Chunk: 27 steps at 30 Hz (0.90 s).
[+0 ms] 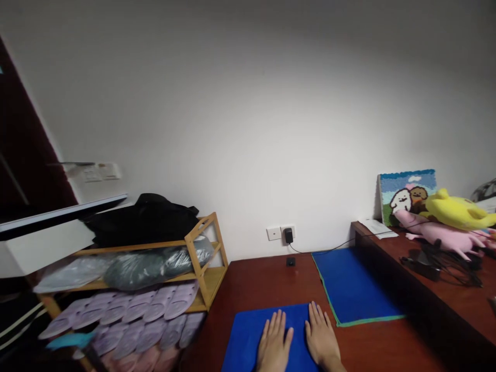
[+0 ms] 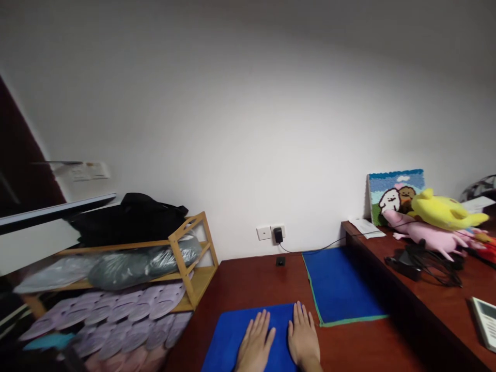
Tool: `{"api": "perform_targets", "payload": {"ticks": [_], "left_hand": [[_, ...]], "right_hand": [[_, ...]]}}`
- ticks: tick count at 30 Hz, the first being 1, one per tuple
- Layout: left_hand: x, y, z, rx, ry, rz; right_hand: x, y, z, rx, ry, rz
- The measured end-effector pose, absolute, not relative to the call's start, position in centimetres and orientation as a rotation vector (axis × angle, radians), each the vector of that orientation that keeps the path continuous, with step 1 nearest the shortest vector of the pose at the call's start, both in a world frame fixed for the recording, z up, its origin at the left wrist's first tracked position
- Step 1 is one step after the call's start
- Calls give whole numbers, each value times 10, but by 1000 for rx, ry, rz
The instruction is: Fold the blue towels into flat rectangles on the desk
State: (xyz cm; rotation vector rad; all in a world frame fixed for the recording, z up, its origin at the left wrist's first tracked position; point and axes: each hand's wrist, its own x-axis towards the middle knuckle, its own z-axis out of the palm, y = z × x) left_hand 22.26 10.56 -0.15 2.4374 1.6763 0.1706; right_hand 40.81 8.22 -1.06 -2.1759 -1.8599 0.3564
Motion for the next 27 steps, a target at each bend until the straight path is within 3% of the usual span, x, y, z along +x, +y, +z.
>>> {"api": "perform_targets", "payload": {"ticks": [7, 20, 27], "left_hand": [[99, 97, -18, 2273, 2097, 131], [103, 88, -15, 2302, 2097, 256], [102, 91, -6, 2313, 2104, 129]], "right_hand": [[407, 84, -10, -2205, -1847, 354], [405, 15, -17, -2198, -1846, 400], [410, -12, -3, -2156, -1849, 413]]}}
